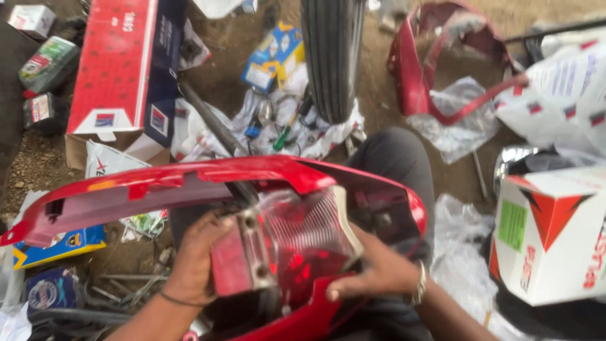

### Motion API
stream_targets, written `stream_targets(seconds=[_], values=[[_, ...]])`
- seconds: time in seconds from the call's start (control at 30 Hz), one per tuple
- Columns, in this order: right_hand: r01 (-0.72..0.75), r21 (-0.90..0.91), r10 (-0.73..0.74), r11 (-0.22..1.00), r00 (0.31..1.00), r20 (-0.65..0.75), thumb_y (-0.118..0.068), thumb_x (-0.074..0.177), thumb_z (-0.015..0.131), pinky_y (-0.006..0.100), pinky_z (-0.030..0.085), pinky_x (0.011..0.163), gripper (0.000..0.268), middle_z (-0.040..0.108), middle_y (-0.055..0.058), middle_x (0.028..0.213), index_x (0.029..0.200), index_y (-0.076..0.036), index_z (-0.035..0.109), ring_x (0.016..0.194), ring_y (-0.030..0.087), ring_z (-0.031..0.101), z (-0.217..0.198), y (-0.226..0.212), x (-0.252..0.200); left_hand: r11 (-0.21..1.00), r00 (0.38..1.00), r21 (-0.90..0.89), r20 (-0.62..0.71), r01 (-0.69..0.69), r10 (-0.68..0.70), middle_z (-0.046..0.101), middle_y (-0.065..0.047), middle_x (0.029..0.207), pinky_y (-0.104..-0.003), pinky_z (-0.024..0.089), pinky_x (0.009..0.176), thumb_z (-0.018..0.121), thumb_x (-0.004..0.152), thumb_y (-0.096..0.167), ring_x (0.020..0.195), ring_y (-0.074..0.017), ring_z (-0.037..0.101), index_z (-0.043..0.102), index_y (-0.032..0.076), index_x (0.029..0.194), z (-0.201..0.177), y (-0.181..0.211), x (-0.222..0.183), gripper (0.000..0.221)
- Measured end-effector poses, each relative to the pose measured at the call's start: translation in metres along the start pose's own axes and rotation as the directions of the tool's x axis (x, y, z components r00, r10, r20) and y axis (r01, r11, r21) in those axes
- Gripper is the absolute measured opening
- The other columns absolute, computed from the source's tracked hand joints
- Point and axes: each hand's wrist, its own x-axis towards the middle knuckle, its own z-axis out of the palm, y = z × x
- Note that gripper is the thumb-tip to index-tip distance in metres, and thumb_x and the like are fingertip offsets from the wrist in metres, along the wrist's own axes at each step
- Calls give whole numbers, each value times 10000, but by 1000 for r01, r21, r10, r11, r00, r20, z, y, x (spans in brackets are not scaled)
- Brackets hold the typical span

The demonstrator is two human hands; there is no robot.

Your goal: The person sits on the ground holding a red motorcycle front cowl on their lap. They use a screwdriver to unscrew fasteners from the cowl, then detach the headlight assembly and pull the fairing panel away from the mounting bracket.

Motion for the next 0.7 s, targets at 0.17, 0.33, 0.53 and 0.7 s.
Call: stream_targets(seconds=[0.17, 0.33, 0.53, 0.7], values=[[-55, -161, 84, 985, 981, 175, -501, 655, 911, 378, 471, 1119, 1157, 616, 148, 1459, 1552, -23, 358, 1342, 237, 579, -14, 11, 5, 1000, 1000, -21, 15, 11, -10, 749, -149, 922, -434, 637, 681, 569, 865, 173, 752, -254, 754, 669, 8, 1094, 16, 10, -5, 299], [-166, -40, 171, 985, 949, 264, -596, 633, 903, 393, 460, 1168, 1180, 623, 179, 1489, 1534, 13, 444, 1384, 279, 587, -14, 11, 6, 989, 987, 150, -155, -7, 30, 714, -91, 889, -348, 594, 662, 636, 899, 167, 716, -183, 697, 660, 11, 1070, 14, 13, 3, 233], [197, -385, -35, 902, 920, 389, -519, 631, 945, 456, 334, 1221, 1306, 381, 283, 1599, 1616, 20, 278, 1480, 388, 391, -7, 12, 8, 975, 993, 200, -96, 93, -74, 713, -133, 821, -402, 604, 606, 611, 900, 224, 662, -239, 716, 634, -4, 1029, 5, 32, -5, 263], [359, -522, -209, 773, 922, 325, -420, 687, 936, 458, 369, 1178, 1090, 363, 273, 1587, 1533, -15, 381, 1436, 447, 419, 18, 14, 9, 996, 998, 62, -1, 66, -66, 737, -135, 925, -421, 618, 669, 583, 896, 240, 754, -241, 733, 642, 2, 1130, -34, 10, -3, 339]])
